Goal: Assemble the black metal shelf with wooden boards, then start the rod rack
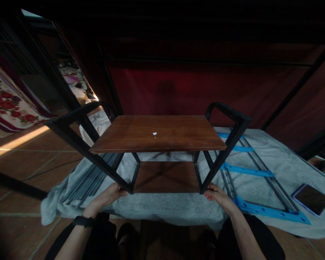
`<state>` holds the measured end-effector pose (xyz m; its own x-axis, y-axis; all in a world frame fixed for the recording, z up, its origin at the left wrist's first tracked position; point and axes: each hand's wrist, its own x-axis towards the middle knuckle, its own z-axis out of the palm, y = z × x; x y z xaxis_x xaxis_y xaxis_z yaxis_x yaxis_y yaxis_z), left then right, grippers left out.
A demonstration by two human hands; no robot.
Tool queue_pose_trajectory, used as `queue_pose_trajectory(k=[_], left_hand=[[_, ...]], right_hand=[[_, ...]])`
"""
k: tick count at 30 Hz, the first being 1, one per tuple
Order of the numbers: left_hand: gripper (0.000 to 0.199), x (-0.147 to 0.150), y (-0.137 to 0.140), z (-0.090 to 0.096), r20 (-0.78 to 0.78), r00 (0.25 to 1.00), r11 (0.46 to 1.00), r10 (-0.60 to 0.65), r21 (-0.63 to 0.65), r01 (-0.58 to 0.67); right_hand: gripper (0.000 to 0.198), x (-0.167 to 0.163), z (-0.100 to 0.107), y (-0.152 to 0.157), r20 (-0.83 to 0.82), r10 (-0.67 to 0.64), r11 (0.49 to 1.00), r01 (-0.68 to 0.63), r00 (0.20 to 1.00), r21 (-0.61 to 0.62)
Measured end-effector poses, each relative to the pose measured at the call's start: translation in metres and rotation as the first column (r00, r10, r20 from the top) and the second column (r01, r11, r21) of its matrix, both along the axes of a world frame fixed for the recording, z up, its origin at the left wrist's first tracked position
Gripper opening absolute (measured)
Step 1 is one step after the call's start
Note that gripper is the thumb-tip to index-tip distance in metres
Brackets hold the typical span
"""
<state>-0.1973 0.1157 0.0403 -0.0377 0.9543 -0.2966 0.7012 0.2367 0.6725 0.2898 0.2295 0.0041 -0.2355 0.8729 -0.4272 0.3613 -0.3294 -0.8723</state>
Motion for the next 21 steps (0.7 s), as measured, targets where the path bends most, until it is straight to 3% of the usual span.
queue_pose_trajectory(k=[8, 15, 21], left_hand=[[0.025, -0.003, 0.001, -0.007, 0.077, 0.997, 0.999, -0.012, 0.037, 0.010], [0.024, 0.002, 0.004, 0.008, -0.053, 0.998, 0.999, -0.023, 0.025, 0.024], [0.028, 0.000, 0.003, 0.008, -0.050, 0.998, 1.000, -0.025, 0.016, 0.026]], right_hand=[[0.020, 0.001, -0.002, 0.004, -0.024, 0.007, 1.000, -0.007, 1.000, 0.000], [0.011, -0.004, -0.013, 0.005, -0.074, -0.155, 0.978, 0.142, 0.985, -0.155], [0.012, -0.009, -0.009, 0.004, -0.053, -0.188, 0.971, 0.177, 0.981, -0.161]])
